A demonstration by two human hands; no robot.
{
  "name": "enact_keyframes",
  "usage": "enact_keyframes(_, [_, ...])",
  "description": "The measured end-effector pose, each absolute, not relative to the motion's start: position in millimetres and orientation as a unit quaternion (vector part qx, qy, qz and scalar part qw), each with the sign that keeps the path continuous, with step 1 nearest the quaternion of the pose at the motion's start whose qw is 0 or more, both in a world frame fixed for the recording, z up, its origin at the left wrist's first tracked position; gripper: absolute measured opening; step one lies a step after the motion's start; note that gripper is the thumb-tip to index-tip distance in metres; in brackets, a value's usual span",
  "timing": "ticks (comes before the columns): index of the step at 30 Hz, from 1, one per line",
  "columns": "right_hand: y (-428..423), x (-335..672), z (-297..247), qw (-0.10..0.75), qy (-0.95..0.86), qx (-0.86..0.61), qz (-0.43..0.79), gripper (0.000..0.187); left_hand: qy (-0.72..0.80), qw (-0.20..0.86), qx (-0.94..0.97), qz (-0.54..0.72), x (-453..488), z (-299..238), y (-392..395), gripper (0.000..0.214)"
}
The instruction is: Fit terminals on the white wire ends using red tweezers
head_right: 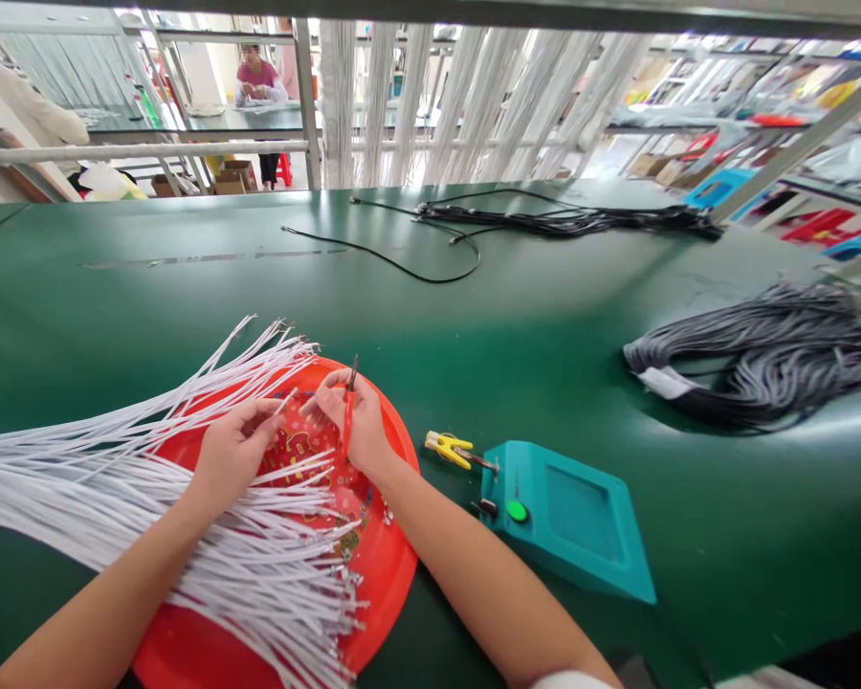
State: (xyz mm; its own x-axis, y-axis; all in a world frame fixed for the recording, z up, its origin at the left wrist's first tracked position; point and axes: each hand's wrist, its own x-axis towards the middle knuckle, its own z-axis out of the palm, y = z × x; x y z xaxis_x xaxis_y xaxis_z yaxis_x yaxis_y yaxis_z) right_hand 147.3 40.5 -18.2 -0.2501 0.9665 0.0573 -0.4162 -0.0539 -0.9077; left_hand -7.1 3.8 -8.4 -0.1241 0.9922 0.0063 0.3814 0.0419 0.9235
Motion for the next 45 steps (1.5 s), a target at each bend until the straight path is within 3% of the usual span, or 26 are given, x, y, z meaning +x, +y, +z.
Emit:
enact_keyframes(2, [39,154,-14,0.421,-0.477,-0.223,0.739,0.030,0.604,0.416,0.501,0.459,-8,-7,6,0.024])
enact_keyframes(5, [36,162,-7,0.172,-0.526,-0.106,0.826,0.034,0.569,0.452,0.429,0.536,-9,-5,9,0.030])
enact_keyframes(7, [36,163,-5,0.080,-0.524,-0.080,0.844,0.035,0.560,0.449,0.413,0.560,-9,-2,8,0.032])
enact_keyframes(9, [38,161,-8,0.142,-0.508,-0.118,0.842,0.034,0.569,0.442,0.427,0.546,-9,-1,6,0.031])
enact_keyframes(13, [50,152,-21,0.476,-0.429,-0.298,0.708,0.027,0.600,0.390,0.493,0.494,-5,-3,1,0.027])
enact_keyframes(15, [53,148,-25,0.536,-0.405,-0.333,0.661,0.026,0.603,0.357,0.525,0.483,-3,-5,-1,0.023])
enact_keyframes(28, [35,137,-23,0.518,-0.546,-0.347,0.559,0.028,0.637,0.242,0.617,0.393,-2,-7,-5,0.018])
enact_keyframes(36, [38,138,-25,0.504,-0.552,-0.337,0.572,0.018,0.627,0.398,0.501,0.444,-1,-12,-5,0.024])
enact_keyframes(40, [36,136,-21,0.500,-0.548,-0.375,0.556,0.021,0.614,0.414,0.488,0.462,2,-9,-6,0.024])
enact_keyframes(45, [30,133,-23,0.520,-0.597,-0.425,0.439,0.016,0.614,0.397,0.503,0.460,3,-6,-8,0.024])
